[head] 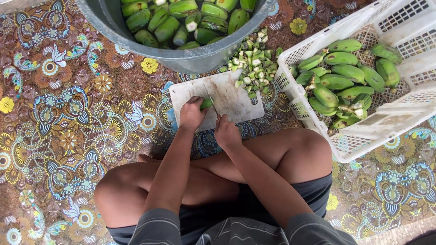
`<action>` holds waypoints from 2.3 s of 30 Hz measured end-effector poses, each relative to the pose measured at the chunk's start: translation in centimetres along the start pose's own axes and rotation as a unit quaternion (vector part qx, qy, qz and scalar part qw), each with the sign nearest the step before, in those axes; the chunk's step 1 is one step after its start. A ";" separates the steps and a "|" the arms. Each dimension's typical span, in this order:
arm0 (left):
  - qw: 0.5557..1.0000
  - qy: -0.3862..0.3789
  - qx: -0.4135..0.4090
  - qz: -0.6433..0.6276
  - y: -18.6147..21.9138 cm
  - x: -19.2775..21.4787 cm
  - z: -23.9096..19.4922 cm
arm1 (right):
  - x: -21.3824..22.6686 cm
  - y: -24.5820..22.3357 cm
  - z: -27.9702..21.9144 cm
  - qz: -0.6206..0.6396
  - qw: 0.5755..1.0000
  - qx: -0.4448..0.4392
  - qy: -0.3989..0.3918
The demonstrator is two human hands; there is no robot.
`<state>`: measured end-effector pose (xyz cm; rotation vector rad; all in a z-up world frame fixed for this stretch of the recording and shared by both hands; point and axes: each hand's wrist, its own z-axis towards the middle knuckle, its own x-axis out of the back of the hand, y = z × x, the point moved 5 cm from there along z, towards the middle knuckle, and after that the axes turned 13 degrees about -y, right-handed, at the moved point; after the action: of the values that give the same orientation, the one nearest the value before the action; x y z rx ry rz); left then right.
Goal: The person sits on a patterned mat and uses a knife to cut the ends off green bananas on a white cutting board. The trimmed bananas are then placed into a large bucket of water, while the cut ends are discarded on the mat.
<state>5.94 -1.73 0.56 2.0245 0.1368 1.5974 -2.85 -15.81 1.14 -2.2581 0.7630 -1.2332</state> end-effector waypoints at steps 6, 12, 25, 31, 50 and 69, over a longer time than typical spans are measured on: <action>0.994 0.039 0.002 0.104 1.3 0.8 -0.3 | 0.0 -0.4 -0.4 -0.010 1.000 -0.012 -0.010; 0.996 0.021 -0.004 0.089 2.2 1.3 -0.8 | -1.1 0.3 0.2 -0.018 1.000 -0.018 -0.007; 0.997 0.053 -0.038 0.034 0.1 -0.1 -0.7 | -0.4 0.0 0.0 0.033 0.999 -0.013 -0.019; 0.997 0.055 -0.040 0.040 0.2 0.0 -0.6 | -0.6 0.2 -0.5 0.040 0.998 -0.019 -0.048; 0.997 0.052 -0.044 0.031 0.2 -0.1 -0.6 | 0.1 1.5 1.2 0.036 0.997 0.004 -0.064; 0.998 0.056 -0.006 0.006 0.0 -0.3 -0.4 | 0.2 2.0 3.3 0.027 0.994 0.010 -0.106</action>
<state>5.50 -1.75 0.33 1.9293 0.1573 1.7155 -0.40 -17.05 -1.66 -2.2909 0.7223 -0.9539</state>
